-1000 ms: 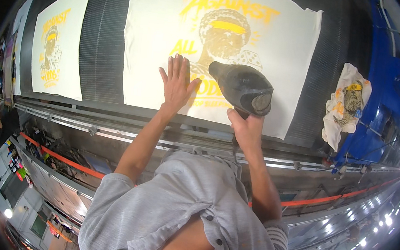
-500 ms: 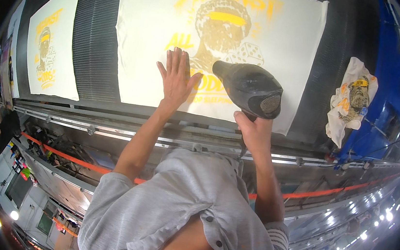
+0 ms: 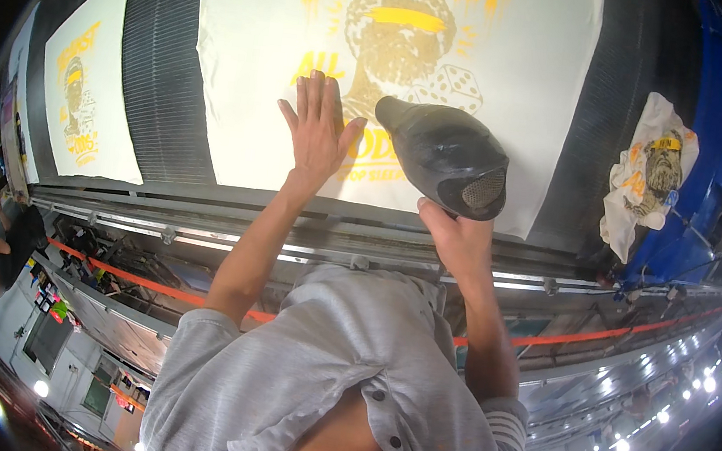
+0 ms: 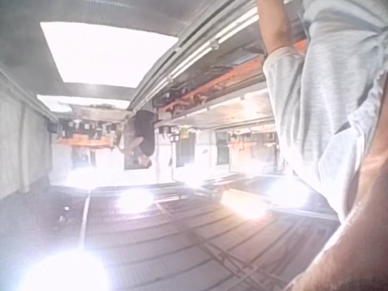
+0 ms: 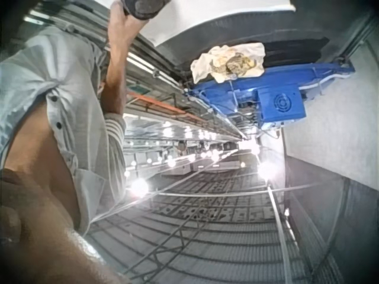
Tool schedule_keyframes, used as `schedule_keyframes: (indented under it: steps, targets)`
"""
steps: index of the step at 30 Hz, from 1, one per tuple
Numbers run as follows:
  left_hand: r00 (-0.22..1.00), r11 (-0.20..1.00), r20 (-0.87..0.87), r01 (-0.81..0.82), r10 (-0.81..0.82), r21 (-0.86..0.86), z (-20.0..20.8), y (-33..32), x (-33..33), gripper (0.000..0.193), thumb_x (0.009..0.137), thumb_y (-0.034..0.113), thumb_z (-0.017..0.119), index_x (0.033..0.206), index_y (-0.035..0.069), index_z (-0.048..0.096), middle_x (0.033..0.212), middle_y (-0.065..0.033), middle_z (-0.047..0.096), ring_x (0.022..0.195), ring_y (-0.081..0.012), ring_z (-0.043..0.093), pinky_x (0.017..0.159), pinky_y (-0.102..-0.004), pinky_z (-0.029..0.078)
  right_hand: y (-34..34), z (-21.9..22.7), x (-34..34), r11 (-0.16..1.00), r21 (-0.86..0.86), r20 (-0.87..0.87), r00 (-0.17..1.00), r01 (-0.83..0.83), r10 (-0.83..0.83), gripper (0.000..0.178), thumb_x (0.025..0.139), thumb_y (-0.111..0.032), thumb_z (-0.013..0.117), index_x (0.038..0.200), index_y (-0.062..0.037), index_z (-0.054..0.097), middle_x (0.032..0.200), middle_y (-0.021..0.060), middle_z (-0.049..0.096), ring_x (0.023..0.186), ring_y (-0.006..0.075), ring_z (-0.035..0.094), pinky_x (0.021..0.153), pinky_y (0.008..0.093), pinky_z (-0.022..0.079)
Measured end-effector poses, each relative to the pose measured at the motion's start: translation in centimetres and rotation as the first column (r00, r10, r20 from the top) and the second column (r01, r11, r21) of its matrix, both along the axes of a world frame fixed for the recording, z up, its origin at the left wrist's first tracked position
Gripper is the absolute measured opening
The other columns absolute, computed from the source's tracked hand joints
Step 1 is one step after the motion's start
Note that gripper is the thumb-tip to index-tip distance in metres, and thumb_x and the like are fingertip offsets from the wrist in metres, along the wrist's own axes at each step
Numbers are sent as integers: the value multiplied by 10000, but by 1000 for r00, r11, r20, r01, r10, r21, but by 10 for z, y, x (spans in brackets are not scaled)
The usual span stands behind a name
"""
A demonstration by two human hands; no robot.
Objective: The person screen prints a design onto a white t-shirt using a squeegee and a purple screen. They then use a hairdryer to dry the printed design. The person repeats the process on a second t-shirt.
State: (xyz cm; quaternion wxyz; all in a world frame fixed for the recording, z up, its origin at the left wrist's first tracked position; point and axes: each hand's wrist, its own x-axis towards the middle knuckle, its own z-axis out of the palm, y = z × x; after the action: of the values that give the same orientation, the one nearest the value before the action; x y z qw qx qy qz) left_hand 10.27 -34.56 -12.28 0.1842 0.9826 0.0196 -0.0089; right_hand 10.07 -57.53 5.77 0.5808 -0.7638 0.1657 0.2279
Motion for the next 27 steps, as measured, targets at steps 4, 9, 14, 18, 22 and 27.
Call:
schedule_keyframes:
  steps: [4,9,14,18,22,27]
  targets:
    - [999,999,-32,-9,8,-30,2,-6,4,846,911,520,630,1518,7,343,1638,-195,212,1517,-423,139,1120,-733,89,-6,2,8,999,-19,10,999,43,-43,76,814,-31,677,873,5,647,749,13,616,616,90,553,565,253,437]
    - [1000,994,-24,4,-7,-113,8,-15,13,795,925,483,631,1513,27,353,1627,-203,230,1507,-456,138,1114,-745,85,-12,3,20,976,42,-4,977,212,-212,201,797,36,669,997,28,655,848,41,642,628,92,555,571,252,451]
    - [1000,995,-23,10,-12,-97,11,-18,21,798,913,461,656,1509,22,357,1626,-207,231,1504,-458,147,1115,-743,86,-20,5,35,972,21,-6,972,234,-234,287,791,47,660,1078,50,649,955,88,663,637,105,555,591,253,454]
    - [1000,996,-7,13,-14,-85,11,-18,26,797,908,457,665,1503,20,365,1625,-210,231,1502,-457,153,1115,-743,88,-24,1,46,971,24,43,970,239,-240,284,786,39,664,1069,51,648,948,91,661,628,114,557,596,259,456]
    - [1000,995,-16,-5,3,-98,9,-17,28,796,906,443,674,1503,19,362,1625,-207,234,1507,-450,143,1118,-740,81,-24,1,57,975,15,45,974,220,-221,276,786,38,662,1061,44,648,947,91,661,629,121,564,594,263,458]
    - [999,992,-19,-33,31,-121,6,-18,32,788,911,434,671,1505,25,353,1625,-200,233,1512,-442,130,1118,-737,76,-18,-3,67,987,33,49,986,159,-161,274,786,44,665,1059,43,646,924,80,657,626,120,568,578,263,459]
